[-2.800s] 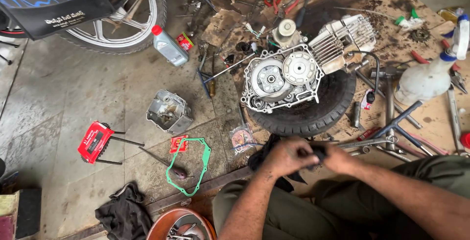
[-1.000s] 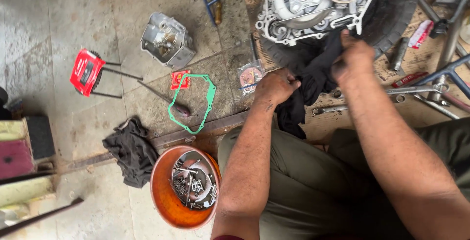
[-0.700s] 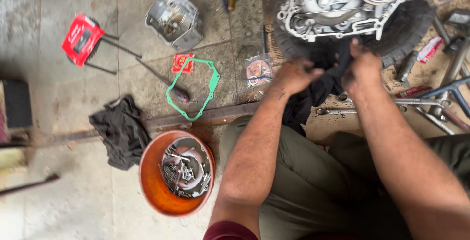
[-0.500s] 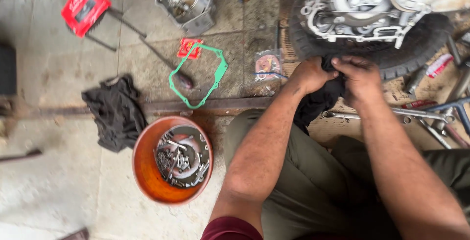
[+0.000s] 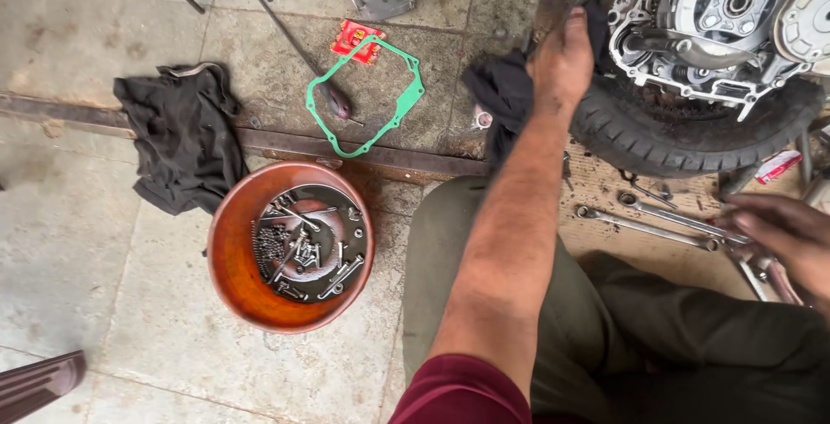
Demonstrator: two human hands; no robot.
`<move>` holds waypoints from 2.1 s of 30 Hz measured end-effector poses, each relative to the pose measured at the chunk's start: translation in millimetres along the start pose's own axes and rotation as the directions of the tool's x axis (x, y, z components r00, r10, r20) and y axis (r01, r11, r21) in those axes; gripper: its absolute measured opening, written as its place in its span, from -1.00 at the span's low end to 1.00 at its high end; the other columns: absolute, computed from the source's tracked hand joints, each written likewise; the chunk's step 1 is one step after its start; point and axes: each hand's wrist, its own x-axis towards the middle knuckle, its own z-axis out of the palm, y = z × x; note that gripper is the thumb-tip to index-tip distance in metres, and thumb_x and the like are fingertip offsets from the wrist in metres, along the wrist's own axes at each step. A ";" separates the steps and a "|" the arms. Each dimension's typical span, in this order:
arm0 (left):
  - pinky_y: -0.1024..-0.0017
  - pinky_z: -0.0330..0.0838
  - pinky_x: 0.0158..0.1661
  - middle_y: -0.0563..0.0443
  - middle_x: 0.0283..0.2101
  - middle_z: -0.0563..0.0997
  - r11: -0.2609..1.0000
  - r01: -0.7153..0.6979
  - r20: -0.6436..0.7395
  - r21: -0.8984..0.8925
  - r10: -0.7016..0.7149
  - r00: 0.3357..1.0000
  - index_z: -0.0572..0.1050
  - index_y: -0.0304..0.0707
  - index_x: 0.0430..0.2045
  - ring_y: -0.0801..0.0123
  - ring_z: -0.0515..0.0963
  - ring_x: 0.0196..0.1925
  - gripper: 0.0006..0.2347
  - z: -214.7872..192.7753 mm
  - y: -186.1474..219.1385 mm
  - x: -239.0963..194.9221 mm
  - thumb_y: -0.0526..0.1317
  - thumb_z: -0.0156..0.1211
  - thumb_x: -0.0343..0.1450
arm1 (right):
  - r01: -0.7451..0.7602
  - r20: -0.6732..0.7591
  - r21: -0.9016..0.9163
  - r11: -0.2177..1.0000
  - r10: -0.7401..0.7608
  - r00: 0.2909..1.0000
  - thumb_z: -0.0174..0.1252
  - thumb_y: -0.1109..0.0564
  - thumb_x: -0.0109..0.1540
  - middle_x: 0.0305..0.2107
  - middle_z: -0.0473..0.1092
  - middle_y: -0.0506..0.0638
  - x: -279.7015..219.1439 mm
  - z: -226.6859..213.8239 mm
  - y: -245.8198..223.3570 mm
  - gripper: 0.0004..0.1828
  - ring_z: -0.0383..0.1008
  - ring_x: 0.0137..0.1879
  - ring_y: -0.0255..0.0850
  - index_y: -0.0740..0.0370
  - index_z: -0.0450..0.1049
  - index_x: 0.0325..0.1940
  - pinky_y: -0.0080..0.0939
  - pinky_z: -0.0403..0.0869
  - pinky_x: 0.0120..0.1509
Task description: The person sits on the floor of a motorcycle repair workshop and applies sealant from a tube onto a rubber gasket, then fits the gasket onto a motorcycle engine case. They use a wrench on the engine fasteners, wipe parts with a black cloth, and reposition the engine assembly on a tire while continuing to work on it by hand.
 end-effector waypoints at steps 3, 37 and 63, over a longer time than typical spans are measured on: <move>0.01 0.20 0.39 -0.41 0.32 0.51 0.935 -0.156 -0.069 0.320 0.187 0.980 0.45 -0.28 0.28 -0.20 0.44 0.36 -0.44 23.3 -17.3 -1.8 0.15 -0.26 0.57 | 0.017 -0.060 0.173 0.985 -0.006 0.998 0.03 0.08 0.42 -0.06 0.50 0.25 -13.8 -14.0 59.3 -0.52 0.54 0.04 -0.11 0.44 0.35 0.36 -0.08 0.55 0.05; 0.36 0.49 0.07 -0.34 0.19 0.45 0.993 -0.069 -0.324 -0.095 0.035 0.946 0.25 -0.43 0.25 0.12 0.54 0.11 -0.61 31.9 -4.9 -86.5 -0.33 0.04 0.50 | 0.047 -0.052 0.281 0.959 -0.033 0.998 0.08 0.20 0.37 -0.04 0.50 0.14 -3.9 -12.2 44.0 -0.49 0.53 -0.04 -0.17 0.40 0.31 0.40 -0.17 0.51 -0.03; 0.33 0.48 -0.07 0.00 -0.09 0.57 0.965 -0.009 -0.180 -0.262 -0.039 0.983 0.40 -0.24 0.08 0.30 0.54 -0.12 -0.64 38.3 11.4 -60.3 -0.09 0.18 0.45 | 0.046 -0.045 0.191 0.981 -0.038 0.998 0.12 0.17 0.33 -0.09 0.54 0.17 12.2 -15.3 72.2 -0.41 0.53 -0.07 -0.18 0.34 0.28 0.45 -0.19 0.51 -0.09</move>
